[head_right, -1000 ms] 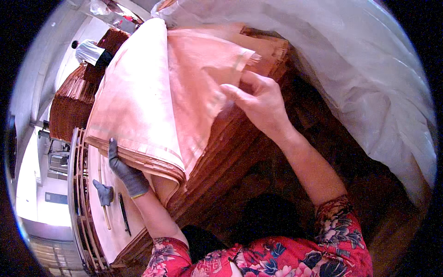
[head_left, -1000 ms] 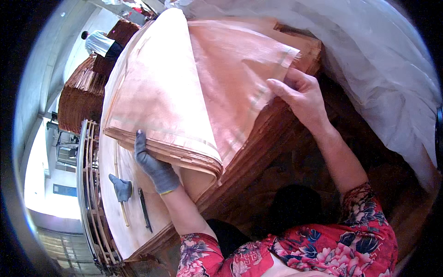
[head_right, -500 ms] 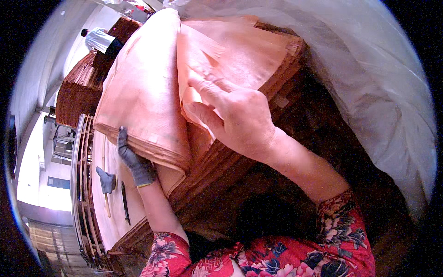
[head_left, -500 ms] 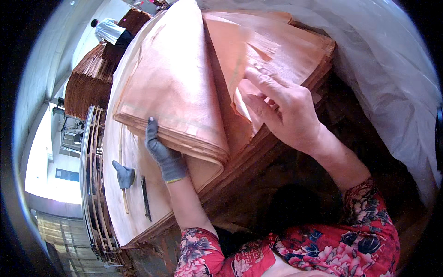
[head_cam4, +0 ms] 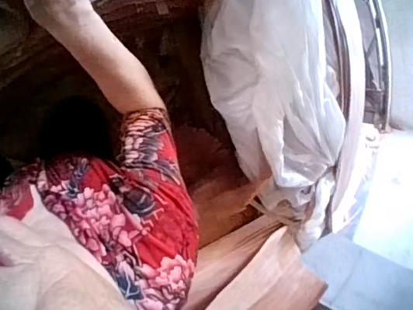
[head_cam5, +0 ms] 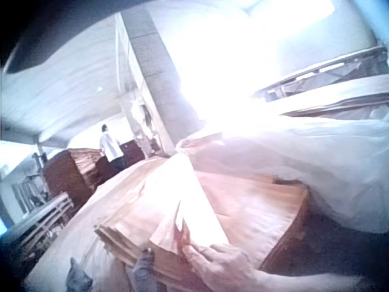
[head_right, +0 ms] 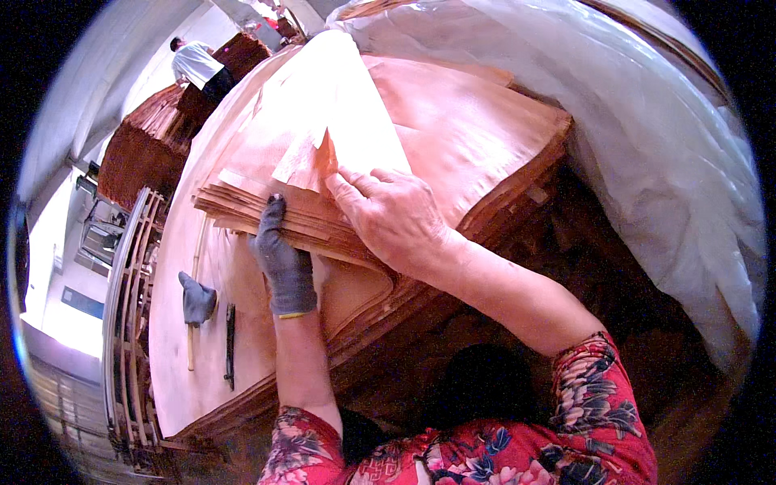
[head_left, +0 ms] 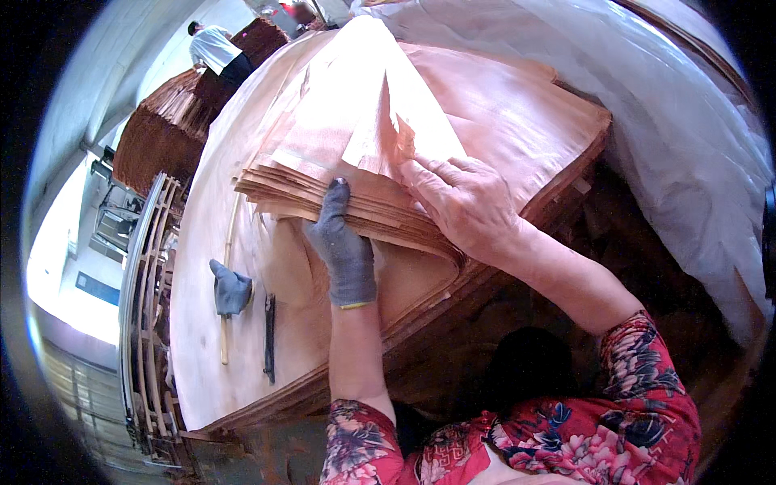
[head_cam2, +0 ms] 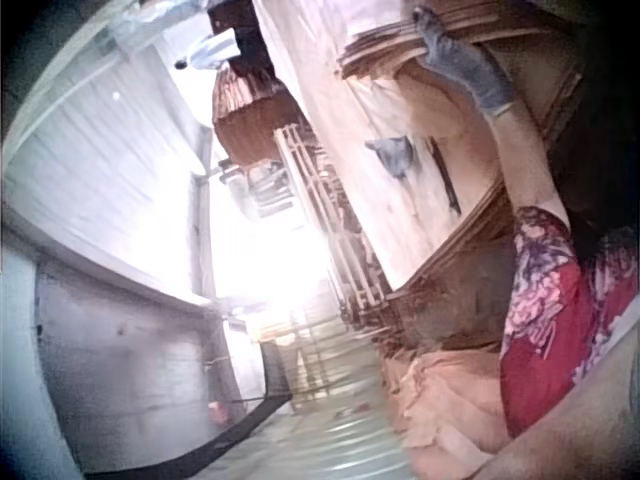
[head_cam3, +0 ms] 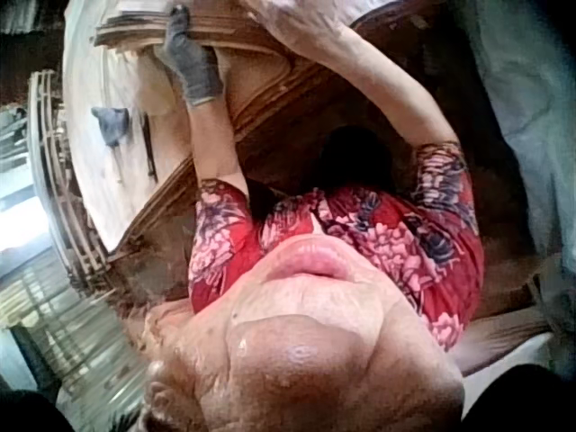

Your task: The person sits at a workbench and peels thin, translucent layers from a stack of flat, brownish material. They use gloved hands to carefully separate the layers one by one, lifting and inspecting each sheet before placing it back on the stack.

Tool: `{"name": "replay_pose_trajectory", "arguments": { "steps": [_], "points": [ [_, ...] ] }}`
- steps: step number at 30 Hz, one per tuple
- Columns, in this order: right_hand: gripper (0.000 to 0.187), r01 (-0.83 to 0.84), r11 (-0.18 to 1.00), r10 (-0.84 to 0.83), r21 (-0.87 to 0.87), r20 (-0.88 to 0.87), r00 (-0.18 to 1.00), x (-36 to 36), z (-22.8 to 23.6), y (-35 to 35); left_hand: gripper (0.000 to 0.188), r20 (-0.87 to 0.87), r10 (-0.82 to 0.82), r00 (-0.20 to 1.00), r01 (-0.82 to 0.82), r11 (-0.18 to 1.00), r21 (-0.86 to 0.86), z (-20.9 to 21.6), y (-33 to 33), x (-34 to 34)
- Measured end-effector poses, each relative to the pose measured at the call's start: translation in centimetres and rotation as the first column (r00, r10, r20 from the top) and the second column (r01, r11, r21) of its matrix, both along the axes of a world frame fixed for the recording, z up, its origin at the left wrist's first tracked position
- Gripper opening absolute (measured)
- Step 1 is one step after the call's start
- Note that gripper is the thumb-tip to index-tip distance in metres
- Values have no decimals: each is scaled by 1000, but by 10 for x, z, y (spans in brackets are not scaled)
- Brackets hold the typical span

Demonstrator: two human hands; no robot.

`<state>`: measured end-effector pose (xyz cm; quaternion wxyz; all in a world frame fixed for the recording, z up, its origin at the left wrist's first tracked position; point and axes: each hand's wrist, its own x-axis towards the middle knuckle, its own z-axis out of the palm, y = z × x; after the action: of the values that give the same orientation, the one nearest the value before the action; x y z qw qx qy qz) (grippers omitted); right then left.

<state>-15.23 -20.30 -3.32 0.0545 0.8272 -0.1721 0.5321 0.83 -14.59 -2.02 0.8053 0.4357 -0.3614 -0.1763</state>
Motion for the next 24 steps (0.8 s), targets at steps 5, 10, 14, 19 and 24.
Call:
{"name": "replay_pose_trajectory", "arguments": {
  "steps": [5, 10, 14, 19, 24],
  "points": [
    [35, -69, 995, 64, -76, -65, 996, 23, 17, 12, 36, 33, 50, 998, -53, 992, 114, 16, 35, 24],
    [36, -225, 971, 234, 78, -149, 961, 60, 12, 35, 43, -332, -23, 943, 84, 982, 170, -11, 66, 46],
    [35, -234, 965, 252, 121, -162, 954, 78, -1, 37, 41, -432, -37, 901, 147, 964, 224, -15, 72, 46],
    [29, -212, 974, 218, 76, -85, 972, 74, -1, 31, 41, -423, -97, 901, 193, 963, 189, -20, 66, 55],
    [26, -244, 963, 244, 116, 11, 970, 75, -3, 26, 43, -423, -142, 895, 232, 958, 168, -20, 63, 58]
  ]
}}
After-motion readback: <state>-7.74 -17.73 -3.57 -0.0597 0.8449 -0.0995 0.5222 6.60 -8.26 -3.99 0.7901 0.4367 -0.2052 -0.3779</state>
